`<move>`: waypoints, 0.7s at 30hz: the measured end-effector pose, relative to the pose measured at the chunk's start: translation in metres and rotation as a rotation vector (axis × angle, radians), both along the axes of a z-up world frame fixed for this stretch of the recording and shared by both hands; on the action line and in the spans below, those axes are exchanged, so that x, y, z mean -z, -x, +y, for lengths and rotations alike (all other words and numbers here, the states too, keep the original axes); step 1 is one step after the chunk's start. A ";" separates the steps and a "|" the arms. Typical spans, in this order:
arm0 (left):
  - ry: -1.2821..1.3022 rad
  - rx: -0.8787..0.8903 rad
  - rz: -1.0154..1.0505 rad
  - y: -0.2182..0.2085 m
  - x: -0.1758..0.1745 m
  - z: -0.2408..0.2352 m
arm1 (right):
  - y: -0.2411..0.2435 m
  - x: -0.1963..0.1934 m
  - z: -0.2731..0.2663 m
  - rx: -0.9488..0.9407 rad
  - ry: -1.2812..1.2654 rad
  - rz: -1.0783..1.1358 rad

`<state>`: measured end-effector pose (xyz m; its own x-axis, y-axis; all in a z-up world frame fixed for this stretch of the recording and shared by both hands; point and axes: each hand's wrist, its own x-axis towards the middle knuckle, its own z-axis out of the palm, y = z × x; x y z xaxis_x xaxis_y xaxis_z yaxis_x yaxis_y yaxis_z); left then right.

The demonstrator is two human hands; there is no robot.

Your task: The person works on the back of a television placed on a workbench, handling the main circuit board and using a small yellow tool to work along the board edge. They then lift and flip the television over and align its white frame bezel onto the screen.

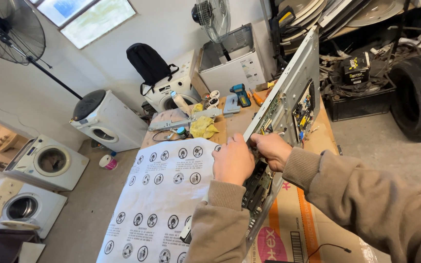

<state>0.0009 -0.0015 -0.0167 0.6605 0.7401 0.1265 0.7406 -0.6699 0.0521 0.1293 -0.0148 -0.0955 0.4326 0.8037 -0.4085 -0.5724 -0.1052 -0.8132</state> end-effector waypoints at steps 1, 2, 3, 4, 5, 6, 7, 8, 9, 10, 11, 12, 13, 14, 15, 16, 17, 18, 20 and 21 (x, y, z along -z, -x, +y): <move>-0.006 0.002 0.002 0.000 0.000 0.000 | -0.001 -0.001 0.000 -0.010 0.023 -0.012; -0.011 0.003 0.004 0.000 0.000 0.001 | -0.003 -0.001 0.000 -0.021 0.046 -0.024; -0.009 0.001 0.004 0.000 0.000 0.001 | -0.004 -0.005 -0.003 -0.022 0.049 -0.024; -0.013 0.005 -0.002 0.000 0.001 0.002 | -0.005 -0.009 -0.006 -0.053 0.085 -0.056; -0.019 0.010 -0.007 0.000 0.001 0.002 | -0.006 -0.013 -0.010 -0.083 0.118 -0.088; -0.018 0.009 -0.008 0.001 -0.001 0.002 | -0.008 -0.012 -0.013 -0.084 0.119 -0.089; -0.006 0.004 -0.006 0.002 -0.003 0.003 | -0.009 -0.011 -0.016 -0.100 0.139 -0.116; 0.006 0.000 -0.005 0.002 -0.005 0.004 | -0.011 -0.011 -0.019 -0.117 0.159 -0.144; 0.007 0.000 -0.005 0.002 -0.006 0.004 | -0.011 -0.006 -0.022 -0.117 0.160 -0.144; 0.023 -0.003 0.004 0.002 -0.006 0.004 | -0.012 0.000 -0.026 -0.094 0.086 -0.189; 0.037 -0.006 0.015 0.002 -0.007 0.004 | -0.012 0.005 -0.029 -0.070 0.009 -0.231; 0.036 -0.004 0.018 0.002 -0.005 0.005 | -0.011 0.012 -0.028 -0.068 0.009 -0.228; 0.030 -0.006 0.018 0.003 -0.004 0.004 | -0.010 0.019 -0.029 -0.061 -0.081 -0.324; 0.023 -0.008 0.018 0.003 -0.003 0.003 | -0.009 0.025 -0.029 -0.055 -0.172 -0.419; 0.018 -0.004 0.023 0.003 -0.002 0.004 | -0.007 0.029 -0.031 -0.049 -0.176 -0.415; 0.013 0.005 0.008 0.003 -0.002 0.005 | -0.005 0.032 -0.032 -0.056 -0.215 -0.432; 0.007 0.011 -0.012 0.003 -0.002 0.006 | -0.004 0.035 -0.033 -0.065 -0.255 -0.454; 0.000 0.014 -0.012 0.002 -0.003 0.006 | -0.005 0.040 -0.031 -0.061 -0.261 -0.454; 0.018 0.000 -0.003 0.002 -0.003 0.006 | -0.004 0.054 -0.031 -0.038 -0.327 -0.488; 0.017 0.003 0.001 0.003 -0.004 0.004 | -0.003 0.051 -0.032 -0.035 -0.327 -0.485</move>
